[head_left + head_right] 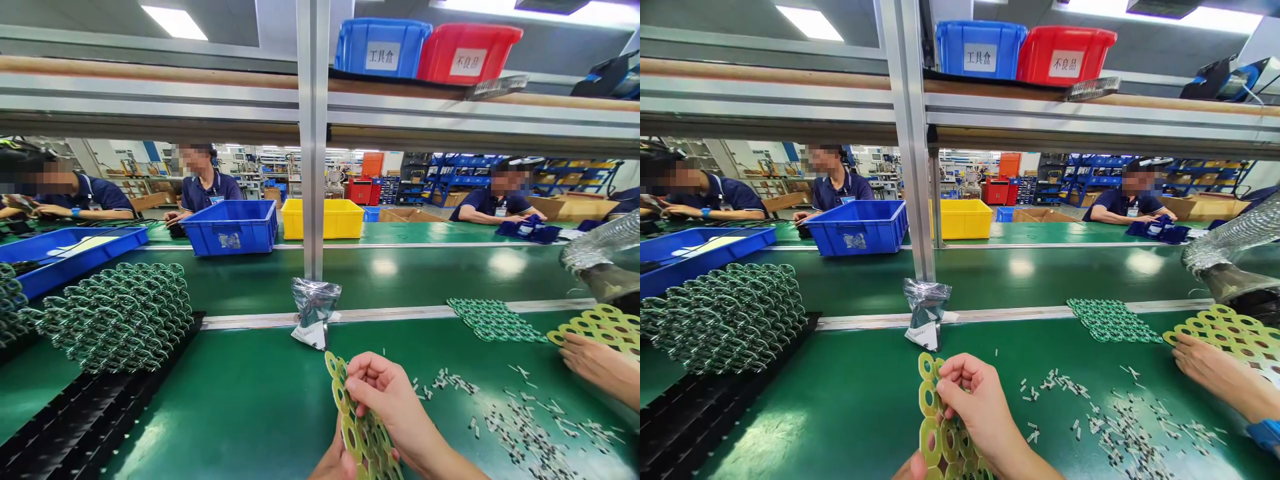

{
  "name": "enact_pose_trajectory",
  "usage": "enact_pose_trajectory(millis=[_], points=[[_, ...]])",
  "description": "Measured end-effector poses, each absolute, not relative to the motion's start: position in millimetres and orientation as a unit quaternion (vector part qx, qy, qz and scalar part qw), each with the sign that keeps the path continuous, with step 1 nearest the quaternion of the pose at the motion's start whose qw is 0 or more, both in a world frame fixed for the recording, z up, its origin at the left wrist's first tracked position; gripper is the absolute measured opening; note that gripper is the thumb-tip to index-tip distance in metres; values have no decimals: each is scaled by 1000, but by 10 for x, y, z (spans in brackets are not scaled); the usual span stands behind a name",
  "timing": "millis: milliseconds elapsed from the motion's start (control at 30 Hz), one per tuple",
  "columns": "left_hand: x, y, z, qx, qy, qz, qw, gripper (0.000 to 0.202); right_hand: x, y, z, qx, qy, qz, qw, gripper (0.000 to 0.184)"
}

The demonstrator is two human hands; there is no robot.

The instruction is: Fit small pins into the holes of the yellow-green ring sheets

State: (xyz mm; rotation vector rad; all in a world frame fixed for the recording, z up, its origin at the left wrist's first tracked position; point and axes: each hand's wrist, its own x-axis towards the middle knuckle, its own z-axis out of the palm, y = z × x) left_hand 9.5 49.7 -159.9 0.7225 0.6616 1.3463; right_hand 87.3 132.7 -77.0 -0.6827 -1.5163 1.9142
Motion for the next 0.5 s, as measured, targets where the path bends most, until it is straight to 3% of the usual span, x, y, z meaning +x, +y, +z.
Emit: enact_pose_trajectory(millis=[200, 500], points=[[100, 446, -1469, 316, 275, 598, 684, 95, 875, 1321, -784, -252, -574, 720, 299, 18], [113, 408, -1326, 306, 262, 602, 689, 92, 877, 1321, -820, -244, -571, 721, 308, 18]])
